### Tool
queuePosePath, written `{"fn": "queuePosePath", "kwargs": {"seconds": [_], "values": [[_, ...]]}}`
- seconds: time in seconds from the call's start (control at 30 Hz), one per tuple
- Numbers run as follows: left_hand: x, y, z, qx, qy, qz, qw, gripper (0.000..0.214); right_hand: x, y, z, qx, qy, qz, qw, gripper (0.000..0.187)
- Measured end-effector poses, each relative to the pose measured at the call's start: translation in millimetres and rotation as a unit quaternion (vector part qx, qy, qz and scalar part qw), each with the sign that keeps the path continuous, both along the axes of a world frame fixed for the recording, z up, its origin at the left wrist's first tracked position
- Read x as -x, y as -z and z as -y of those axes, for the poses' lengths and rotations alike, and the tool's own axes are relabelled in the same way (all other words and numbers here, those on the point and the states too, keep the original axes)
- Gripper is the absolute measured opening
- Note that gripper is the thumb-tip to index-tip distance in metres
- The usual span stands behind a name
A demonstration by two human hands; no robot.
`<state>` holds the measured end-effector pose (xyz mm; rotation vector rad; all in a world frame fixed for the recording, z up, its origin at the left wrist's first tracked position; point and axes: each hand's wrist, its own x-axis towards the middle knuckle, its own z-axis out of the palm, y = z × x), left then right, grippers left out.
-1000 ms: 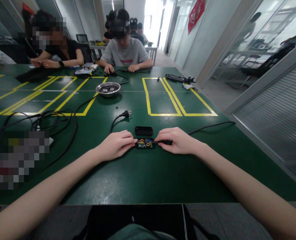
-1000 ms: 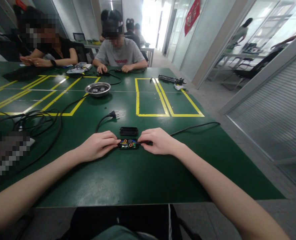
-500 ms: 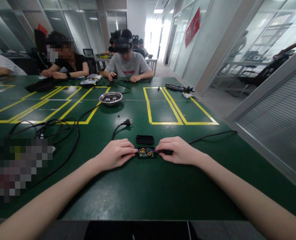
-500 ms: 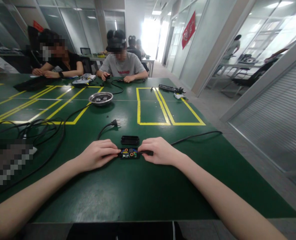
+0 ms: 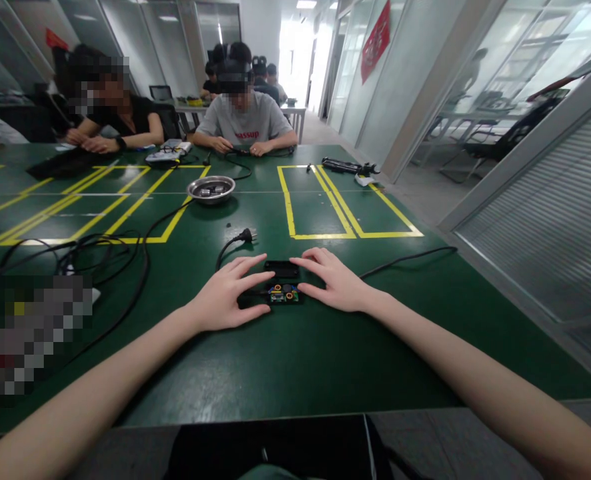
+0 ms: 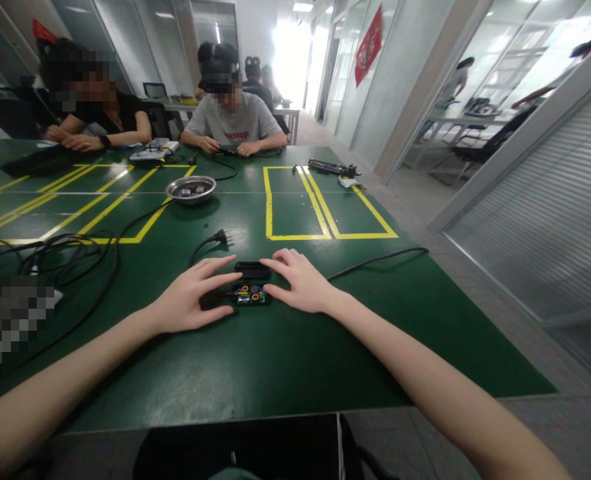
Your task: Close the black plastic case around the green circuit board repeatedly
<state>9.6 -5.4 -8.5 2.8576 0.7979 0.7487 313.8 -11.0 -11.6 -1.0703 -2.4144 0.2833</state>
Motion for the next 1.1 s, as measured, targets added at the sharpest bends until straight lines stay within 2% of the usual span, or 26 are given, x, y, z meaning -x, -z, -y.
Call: {"fn": "queuePosePath", "kwargs": {"seconds": [0.07, 0.13, 0.27, 0.4, 0.57, 0.67, 0.73, 0.83, 1.0, 1.1], "values": [[-0.9, 5.4, -1.4, 0.019, -0.016, -0.031, 0.999, 0.066, -0.1, 3.7, -3.2, 0.012, 0.003, 0.021, 1.0, 0.037], [-2.3, 8.2, -1.8, 0.029, -0.02, -0.045, 0.998, 0.062, -2.3, 4.3, -5.6, 0.025, -0.015, 0.015, 0.999, 0.027], [-5.8, 6.1, 0.8, 0.045, 0.003, -0.024, 0.999, 0.057, -6.5, 0.4, -6.8, 0.048, -0.046, -0.044, 0.997, 0.017], [-8.8, 3.9, 3.7, 0.064, -0.007, -0.002, 0.998, 0.071, -3.0, -3.3, -3.0, 0.073, -0.06, -0.122, 0.988, 0.013], [-10.7, 4.8, 3.6, 0.108, -0.02, 0.014, 0.994, 0.082, 5.1, -2.3, 2.4, 0.142, -0.055, -0.207, 0.966, 0.011], [-11.3, 5.0, 3.8, 0.134, -0.016, 0.034, 0.99, 0.083, 7.3, -0.6, 3.2, 0.197, -0.031, -0.234, 0.952, 0.027], [-11.4, 5.5, 4.0, 0.15, -0.001, 0.051, 0.987, 0.083, 7.9, -1.2, 3.3, 0.213, -0.022, -0.216, 0.953, 0.035], [-11.8, 6.1, 4.2, 0.172, 0.024, 0.077, 0.982, 0.086, 8.9, -4.3, 4.0, 0.218, -0.018, -0.199, 0.955, 0.029], [-13.5, 3.8, 5.8, 0.185, 0.041, 0.111, 0.976, 0.088, 9.6, -5.6, 6.4, 0.258, -0.002, -0.256, 0.932, 0.027], [-14.1, 2.4, 6.8, 0.19, 0.045, 0.115, 0.974, 0.086, 8.5, -3.5, 6.4, 0.257, -0.011, -0.266, 0.929, 0.025]]}}
